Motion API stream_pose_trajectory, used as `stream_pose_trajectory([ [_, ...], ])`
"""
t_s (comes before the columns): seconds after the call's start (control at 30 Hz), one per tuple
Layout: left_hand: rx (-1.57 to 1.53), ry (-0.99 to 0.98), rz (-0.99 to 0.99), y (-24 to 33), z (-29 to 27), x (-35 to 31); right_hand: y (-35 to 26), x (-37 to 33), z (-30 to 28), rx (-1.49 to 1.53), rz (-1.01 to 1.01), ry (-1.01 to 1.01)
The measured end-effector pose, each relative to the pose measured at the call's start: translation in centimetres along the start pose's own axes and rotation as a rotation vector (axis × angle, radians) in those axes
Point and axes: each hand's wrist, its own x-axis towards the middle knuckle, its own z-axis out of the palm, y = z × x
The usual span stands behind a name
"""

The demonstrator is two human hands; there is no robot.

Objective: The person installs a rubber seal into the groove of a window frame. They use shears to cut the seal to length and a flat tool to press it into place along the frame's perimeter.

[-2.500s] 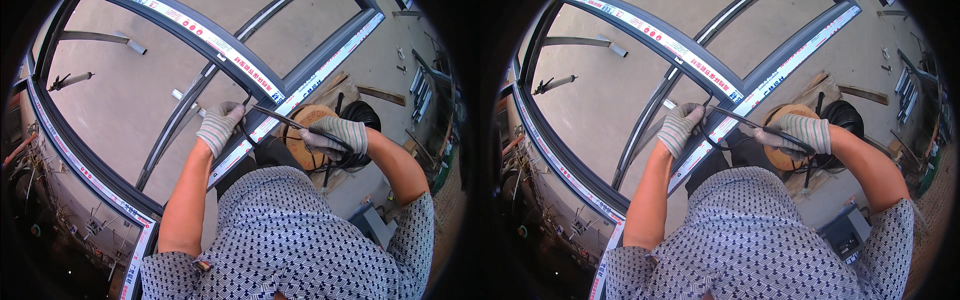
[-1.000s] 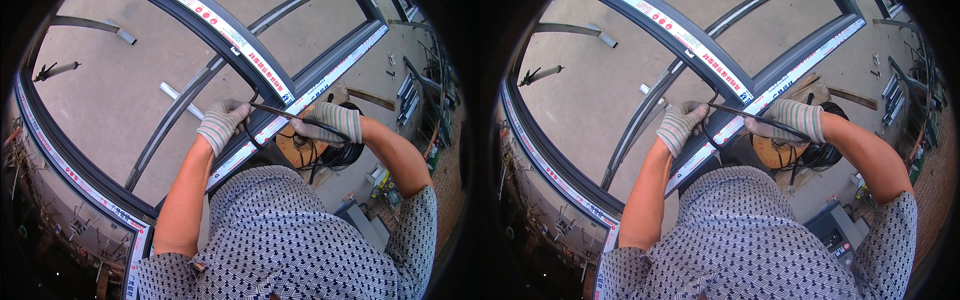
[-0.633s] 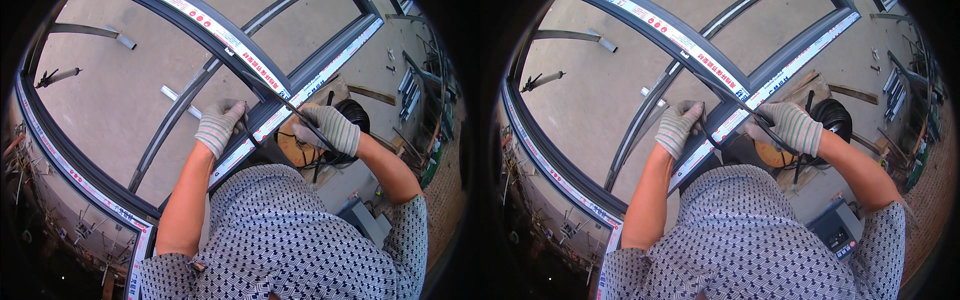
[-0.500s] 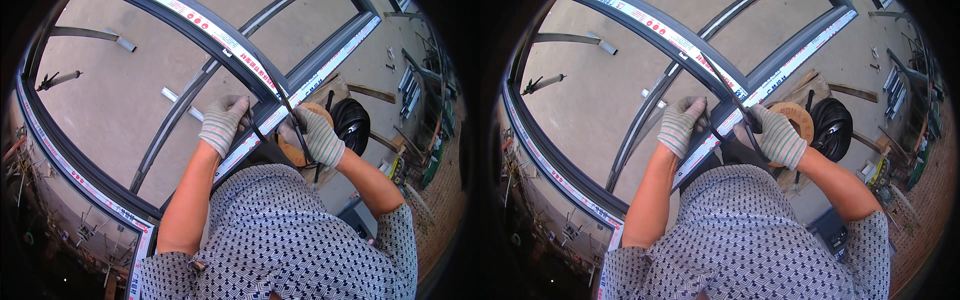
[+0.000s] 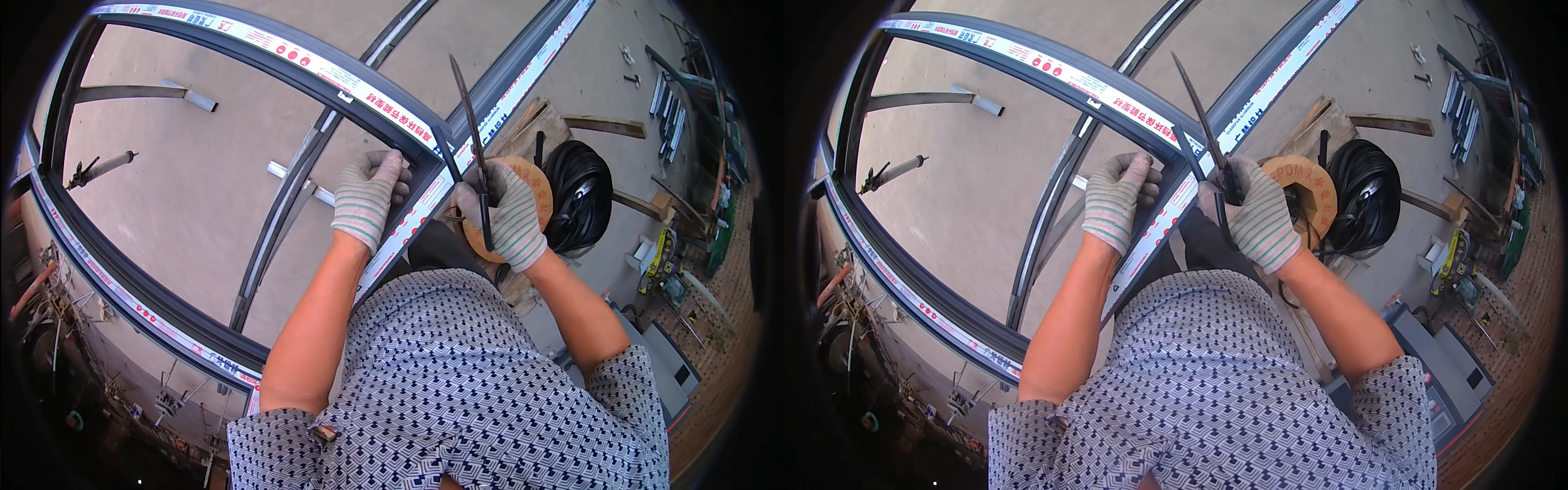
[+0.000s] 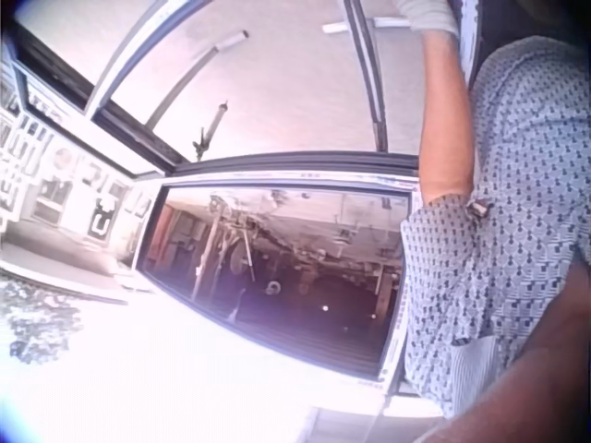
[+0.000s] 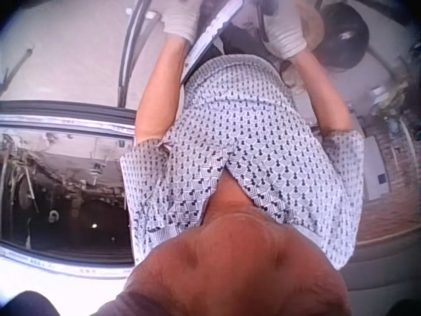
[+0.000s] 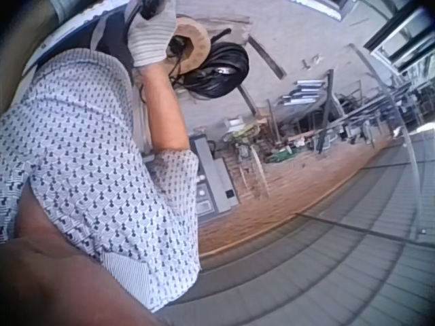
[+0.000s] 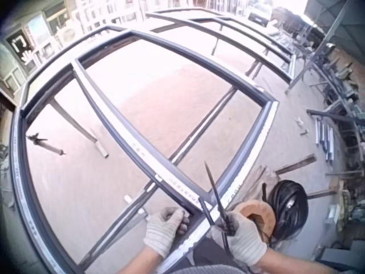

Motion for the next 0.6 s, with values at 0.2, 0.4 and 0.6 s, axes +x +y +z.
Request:
stream_pose_trajectory([
  [0.2, 0.544, 0.083, 0.126, -0.1, 0.3, 1.8, -1.3, 6.7, -2.6, 0.184, -0.253, 0.365],
  [0.4, 0.624, 0.086, 0.190, -1.2, 0.5, 3.4, -0.9, 13.9, -3.2, -0.335, -0.354, 0.611],
  [0.6, 0.603, 0.127, 0.204, -2.0, 0.3, 4.2, -0.8, 14.1, -0.8, -0.519, -0.392, 0.649],
])
